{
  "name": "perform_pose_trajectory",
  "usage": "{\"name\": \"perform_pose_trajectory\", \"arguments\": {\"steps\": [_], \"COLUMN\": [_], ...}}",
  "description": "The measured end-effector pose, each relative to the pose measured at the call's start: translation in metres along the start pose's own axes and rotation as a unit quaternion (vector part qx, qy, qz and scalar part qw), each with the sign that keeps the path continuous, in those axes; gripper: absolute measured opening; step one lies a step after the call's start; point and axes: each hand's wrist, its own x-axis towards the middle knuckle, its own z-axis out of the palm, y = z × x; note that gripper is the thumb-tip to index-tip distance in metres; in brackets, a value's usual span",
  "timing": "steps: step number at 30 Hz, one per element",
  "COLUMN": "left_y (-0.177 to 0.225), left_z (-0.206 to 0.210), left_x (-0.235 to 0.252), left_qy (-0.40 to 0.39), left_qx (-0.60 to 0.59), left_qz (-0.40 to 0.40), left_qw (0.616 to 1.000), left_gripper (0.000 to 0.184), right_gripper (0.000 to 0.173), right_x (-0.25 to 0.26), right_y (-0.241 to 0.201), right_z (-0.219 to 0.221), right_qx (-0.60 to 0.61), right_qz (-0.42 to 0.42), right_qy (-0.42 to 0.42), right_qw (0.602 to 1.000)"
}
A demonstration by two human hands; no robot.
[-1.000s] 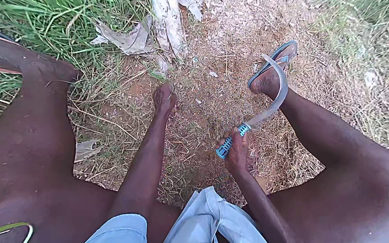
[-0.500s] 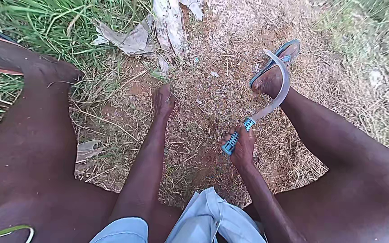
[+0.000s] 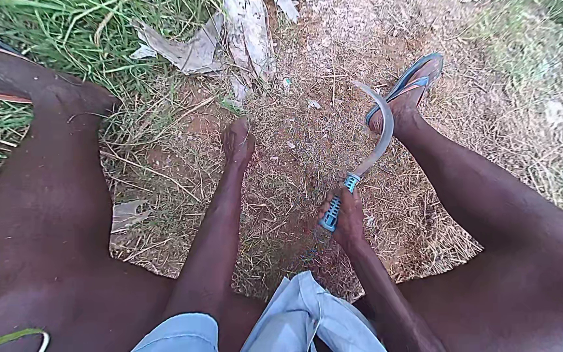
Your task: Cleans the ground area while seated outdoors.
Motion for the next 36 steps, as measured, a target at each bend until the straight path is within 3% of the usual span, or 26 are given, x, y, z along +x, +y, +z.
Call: {"name": "perform_pose_trajectory", "arguments": {"steps": [3, 6, 10, 15, 19, 21, 23, 26, 31, 36], "left_y": [0.004, 0.006, -0.001, 0.001, 0.005, 0.004, 0.006, -0.010, -0.038, -0.048], "left_z": [0.001, 0.001, 0.003, 0.004, 0.005, 0.003, 0.000, -0.012, -0.041, -0.036], "left_x": [0.005, 0.006, 0.002, 0.006, 0.009, 0.008, 0.006, 0.005, 0.017, 0.002], "left_qy": [0.007, 0.011, 0.005, 0.017, 0.022, 0.017, 0.019, 0.053, 0.036, -0.024], "left_qx": [0.001, 0.006, 0.019, 0.009, -0.004, 0.002, 0.008, 0.001, 0.006, 0.015], "left_qz": [0.010, 0.012, -0.012, -0.006, 0.002, -0.007, -0.005, -0.033, -0.052, -0.110], "left_qw": [1.000, 1.000, 1.000, 1.000, 1.000, 1.000, 1.000, 0.998, 0.998, 0.993], "left_gripper": [0.037, 0.037, 0.041, 0.037, 0.038, 0.040, 0.037, 0.038, 0.048, 0.055], "right_gripper": [0.019, 0.023, 0.024, 0.022, 0.017, 0.020, 0.029, 0.031, 0.029, 0.018], "right_x": [0.004, -0.011, -0.016, 0.001, 0.011, 0.001, -0.019, -0.029, -0.024, -0.020], "right_y": [0.014, 0.064, 0.057, 0.022, 0.011, 0.046, 0.080, 0.082, 0.059, 0.026], "right_z": [0.005, -0.002, -0.013, -0.003, 0.005, -0.002, -0.017, -0.027, -0.016, -0.013], "right_qx": [-0.025, -0.163, -0.194, -0.086, -0.046, -0.143, -0.250, -0.313, -0.231, -0.131], "right_qz": [-0.003, 0.110, 0.139, 0.036, -0.059, 0.003, 0.103, 0.117, 0.069, 0.029], "right_qy": [-0.003, -0.121, -0.144, -0.062, -0.021, -0.075, -0.138, -0.160, -0.137, -0.053], "right_qw": [1.000, 0.973, 0.960, 0.994, 0.997, 0.987, 0.953, 0.929, 0.961, 0.990]}}
